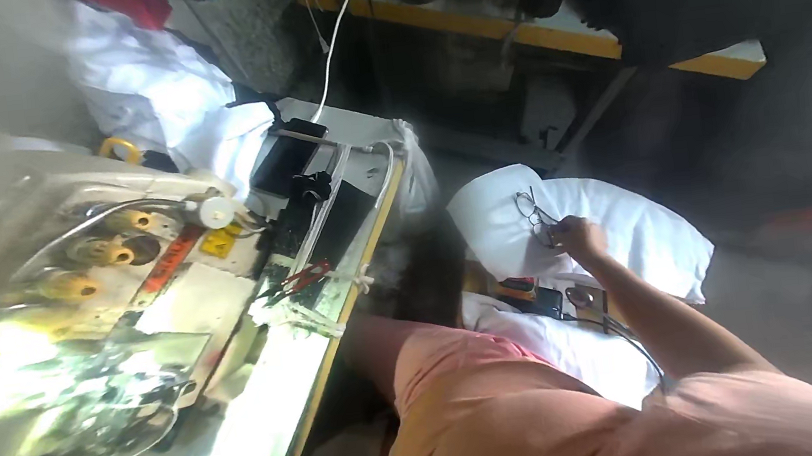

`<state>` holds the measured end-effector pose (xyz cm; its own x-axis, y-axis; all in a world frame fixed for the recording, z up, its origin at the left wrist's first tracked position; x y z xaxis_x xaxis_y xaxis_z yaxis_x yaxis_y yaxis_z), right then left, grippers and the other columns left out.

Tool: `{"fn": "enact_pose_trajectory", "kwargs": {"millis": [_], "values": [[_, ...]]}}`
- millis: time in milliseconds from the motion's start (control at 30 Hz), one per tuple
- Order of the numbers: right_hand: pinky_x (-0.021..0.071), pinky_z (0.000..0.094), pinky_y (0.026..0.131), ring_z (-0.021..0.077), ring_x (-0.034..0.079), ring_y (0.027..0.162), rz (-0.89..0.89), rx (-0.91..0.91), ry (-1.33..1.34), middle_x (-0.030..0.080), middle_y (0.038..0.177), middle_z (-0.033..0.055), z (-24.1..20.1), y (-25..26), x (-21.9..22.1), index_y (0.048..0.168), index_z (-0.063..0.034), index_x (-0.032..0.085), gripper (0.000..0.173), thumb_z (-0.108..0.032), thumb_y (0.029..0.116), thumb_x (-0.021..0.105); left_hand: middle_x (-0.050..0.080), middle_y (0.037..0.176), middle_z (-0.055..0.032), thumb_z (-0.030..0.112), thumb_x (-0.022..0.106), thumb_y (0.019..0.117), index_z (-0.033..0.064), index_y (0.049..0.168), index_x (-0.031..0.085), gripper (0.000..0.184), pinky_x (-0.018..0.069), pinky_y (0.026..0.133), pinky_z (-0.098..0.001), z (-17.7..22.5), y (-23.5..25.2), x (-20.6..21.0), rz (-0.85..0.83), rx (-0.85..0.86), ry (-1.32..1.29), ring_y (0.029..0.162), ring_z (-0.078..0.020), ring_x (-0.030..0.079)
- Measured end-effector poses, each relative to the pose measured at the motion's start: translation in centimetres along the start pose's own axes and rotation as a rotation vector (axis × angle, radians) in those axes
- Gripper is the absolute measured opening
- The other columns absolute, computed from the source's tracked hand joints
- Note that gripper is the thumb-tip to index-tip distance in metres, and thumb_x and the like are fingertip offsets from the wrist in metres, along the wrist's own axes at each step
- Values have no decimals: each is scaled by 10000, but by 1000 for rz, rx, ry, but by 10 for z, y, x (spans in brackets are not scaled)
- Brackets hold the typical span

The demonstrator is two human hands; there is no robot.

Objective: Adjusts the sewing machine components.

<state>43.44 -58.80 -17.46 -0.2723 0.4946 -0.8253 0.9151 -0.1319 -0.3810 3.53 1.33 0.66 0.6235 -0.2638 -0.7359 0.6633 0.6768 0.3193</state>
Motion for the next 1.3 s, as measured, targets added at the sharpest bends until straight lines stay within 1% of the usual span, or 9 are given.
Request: {"fn": "enact_pose_trajectory", "kwargs": {"millis": [67,233,467,567,633,767,933,1167,1300], "values": [[461,711,902,492,652,1067,-20,-34,-45,698,1105,279,-9,-3,2,1153,-8,707,325,-286,1053,571,714,989,-133,136,614,1017,-96,1013,704,249,544,916,-258,7,0,-5,41,-95,11,962,-88,682],[453,723,904,499,634,1115,-42,-75,-172,690,1170,261,-22,-12,15,1207,-51,696,235,-148,1028,579,596,1247,-339,140,535,1040,-205,1006,621,357,412,1124,-406,13,-10,-7,49,-6,25,1311,-355,519],[448,713,937,506,621,1148,31,-122,-159,660,1216,301,-25,-20,13,1263,0,657,330,-207,1053,510,614,1243,-338,145,525,1041,-163,1056,648,332,325,1128,-600,33,-7,-23,108,35,205,1282,-491,514],[474,701,902,494,650,1066,51,-151,-15,659,1187,314,-25,-19,15,1261,32,646,323,-171,1046,516,633,1220,-312,112,539,1033,-135,1041,666,279,357,1088,-614,22,-10,-30,155,-30,161,1241,-475,543],[537,554,795,362,661,884,44,-122,207,654,1130,280,-22,-17,20,1307,67,595,339,-154,1073,487,658,1186,-298,89,568,1012,-120,1030,689,243,389,1058,-585,8,-15,-32,226,-67,112,1203,-440,578],[510,239,581,55,547,617,-31,15,646,546,884,16,-8,-18,39,1289,-2,531,325,-256,1097,461,690,1148,-245,102,588,1004,-75,999,721,222,413,1071,-501,-18,-27,-36,368,-93,40,1179,-359,609],[529,267,659,76,576,731,-42,-22,723,513,1023,32,-15,-16,38,1396,-34,448,370,-248,1094,457,670,1240,-214,160,649,984,-22,1001,745,207,386,1096,-519,-32,-24,-33,376,-164,-12,1254,-342,571],[507,165,604,-12,572,691,19,-666,527,589,978,95,-128,-49,5,1265,154,516,364,-158,1088,451,634,1325,-228,129,528,1045,-38,1288,648,318,440,1097,-494,-34,-34,-32,425,-183,-70,1269,-341,584],[565,280,775,190,677,840,3,-1215,348,674,1031,325,-226,-147,14,1158,218,615,349,-100,1045,525,605,1369,-257,104,520,1035,-67,1287,636,326,403,1128,-465,7,-58,-40,523,-125,-38,1331,-353,538]]}}
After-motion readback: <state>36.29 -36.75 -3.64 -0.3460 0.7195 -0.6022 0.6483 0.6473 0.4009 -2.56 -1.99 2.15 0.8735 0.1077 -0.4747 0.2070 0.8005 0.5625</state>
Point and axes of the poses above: each hand's wrist, its own y-axis towards the middle knuckle, its own x-axis out of the palm, z = x × y, the point moved 10 cm from there along y, towards the middle knuckle
